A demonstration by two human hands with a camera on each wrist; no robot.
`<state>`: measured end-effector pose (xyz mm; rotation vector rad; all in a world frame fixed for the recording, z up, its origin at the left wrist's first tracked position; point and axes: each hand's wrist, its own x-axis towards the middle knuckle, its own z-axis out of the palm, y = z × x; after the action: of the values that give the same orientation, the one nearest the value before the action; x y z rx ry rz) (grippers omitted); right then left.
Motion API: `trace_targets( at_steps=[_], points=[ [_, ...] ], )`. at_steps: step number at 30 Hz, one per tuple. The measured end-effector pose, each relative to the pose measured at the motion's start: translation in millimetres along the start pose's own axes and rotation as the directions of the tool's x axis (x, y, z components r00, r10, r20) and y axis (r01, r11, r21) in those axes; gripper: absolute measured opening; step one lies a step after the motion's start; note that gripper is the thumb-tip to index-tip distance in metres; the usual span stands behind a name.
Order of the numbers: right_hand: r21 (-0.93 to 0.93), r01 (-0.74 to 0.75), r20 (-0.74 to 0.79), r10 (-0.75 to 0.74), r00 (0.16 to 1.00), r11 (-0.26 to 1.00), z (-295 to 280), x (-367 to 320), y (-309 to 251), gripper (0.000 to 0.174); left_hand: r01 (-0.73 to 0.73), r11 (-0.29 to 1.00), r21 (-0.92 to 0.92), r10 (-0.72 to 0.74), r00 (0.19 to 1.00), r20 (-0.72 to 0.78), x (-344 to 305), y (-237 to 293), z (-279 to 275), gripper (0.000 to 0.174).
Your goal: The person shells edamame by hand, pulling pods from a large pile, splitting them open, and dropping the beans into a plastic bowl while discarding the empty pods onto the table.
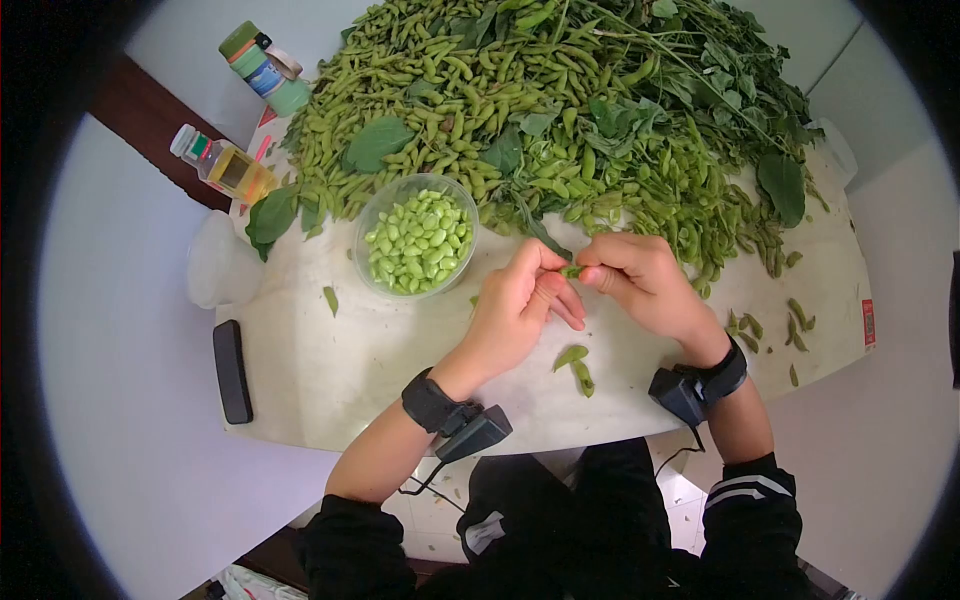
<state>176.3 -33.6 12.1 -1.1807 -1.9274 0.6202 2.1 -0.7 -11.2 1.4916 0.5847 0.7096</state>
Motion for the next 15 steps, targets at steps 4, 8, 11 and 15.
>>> trace_targets(
  at_steps=[4, 8, 11, 15],
  points=[
    [0.019, -0.010, 0.060, 0.008, 0.998, 1.000, -7, -1, 2, 0.009, 0.048, 0.995, -0.089, -0.045, 0.998, 0.036, -2, -1, 1, 0.012],
    [0.053, 0.008, 0.183, -0.018, 0.983, 0.999, -12, -1, 2, 0.010, 0.098, 0.985, -0.142, -0.087, 0.993, 0.081, -3, -9, 3, 0.016],
    [0.066, 0.004, 0.231, -0.019, 0.973, 0.998, -15, -1, 1, 0.009, 0.145, 0.974, -0.176, -0.126, 0.985, 0.116, -4, -7, 2, 0.018],
    [0.105, -0.030, 0.320, -0.005, 0.947, 0.994, -16, -4, 0, 0.011, 0.233, 0.961, -0.147, -0.209, 0.964, 0.162, -4, -3, 2, 0.029]
  ],
)
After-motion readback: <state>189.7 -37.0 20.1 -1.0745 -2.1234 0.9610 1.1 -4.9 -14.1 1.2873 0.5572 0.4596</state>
